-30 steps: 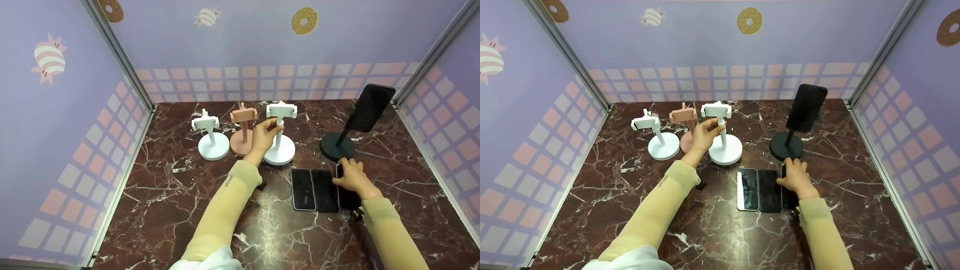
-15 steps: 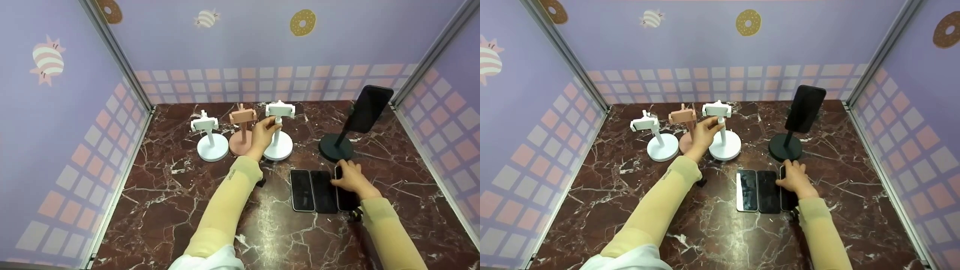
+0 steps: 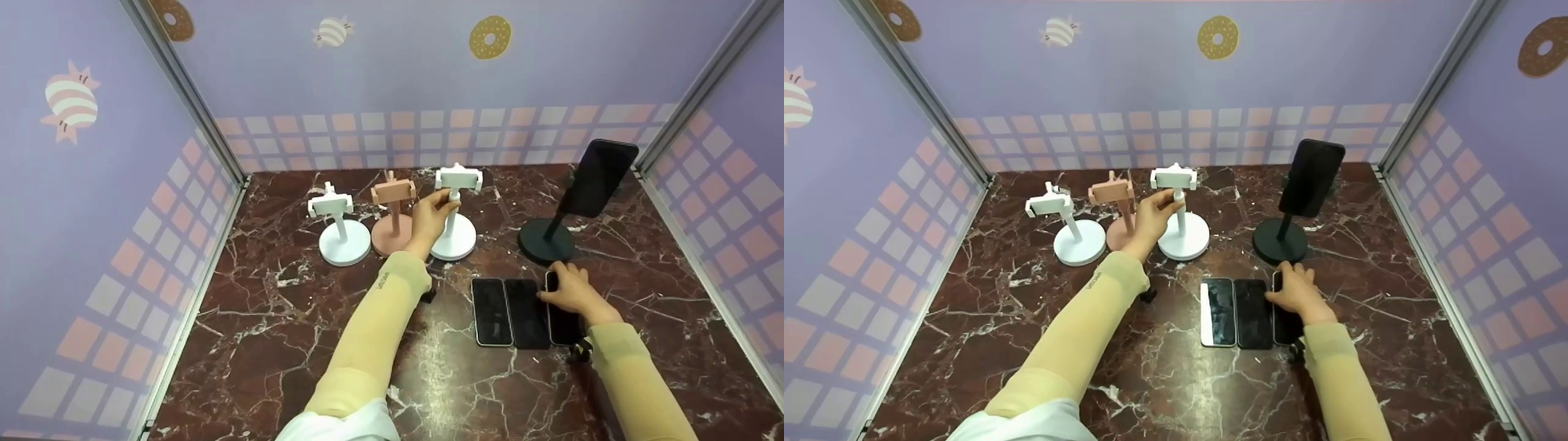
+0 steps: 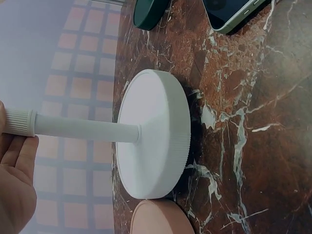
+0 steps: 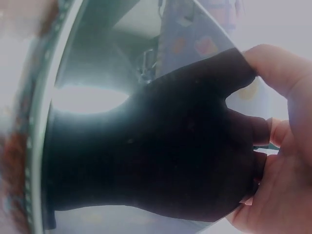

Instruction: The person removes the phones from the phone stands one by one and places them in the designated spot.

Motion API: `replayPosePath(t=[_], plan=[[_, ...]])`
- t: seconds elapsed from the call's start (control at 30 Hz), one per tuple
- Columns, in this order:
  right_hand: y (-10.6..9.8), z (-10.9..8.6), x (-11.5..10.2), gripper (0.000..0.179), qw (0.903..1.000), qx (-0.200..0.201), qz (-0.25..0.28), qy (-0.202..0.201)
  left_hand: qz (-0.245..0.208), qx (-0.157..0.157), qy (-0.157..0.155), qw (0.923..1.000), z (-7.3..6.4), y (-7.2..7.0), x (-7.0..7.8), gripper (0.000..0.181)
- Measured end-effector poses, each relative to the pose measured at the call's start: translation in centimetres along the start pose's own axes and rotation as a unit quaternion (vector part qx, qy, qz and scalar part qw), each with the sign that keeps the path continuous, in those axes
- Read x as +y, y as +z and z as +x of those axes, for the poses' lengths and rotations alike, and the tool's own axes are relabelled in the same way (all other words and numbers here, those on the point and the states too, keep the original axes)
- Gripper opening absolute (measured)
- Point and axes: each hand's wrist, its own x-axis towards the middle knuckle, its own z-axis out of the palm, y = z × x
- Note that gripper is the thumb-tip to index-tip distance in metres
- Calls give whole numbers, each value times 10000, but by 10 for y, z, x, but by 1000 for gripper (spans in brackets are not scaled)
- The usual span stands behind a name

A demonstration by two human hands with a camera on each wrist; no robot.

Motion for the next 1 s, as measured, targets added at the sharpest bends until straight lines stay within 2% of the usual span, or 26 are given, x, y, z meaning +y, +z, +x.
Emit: replayPosePath(t=[0.13,0.37,0.6,0.83,1.0], plan=[[1,1,0,51,10000,0,23,-38,234,37,-7,9997,-1,1,-1,30],[2,1,-3,54,10000,-62,20,32,337,35,-186,9993,-3,2,-3,32],[5,4,-4,48,9999,89,35,-52,511,75,-275,9983,-1,3,-2,33],[6,2,-3,46,10000,-2,40,-6,740,3,-273,9969,2,4,-3,36],[6,0,-4,47,9999,-107,-58,74,753,-1,-398,9964,2,4,-3,37]])
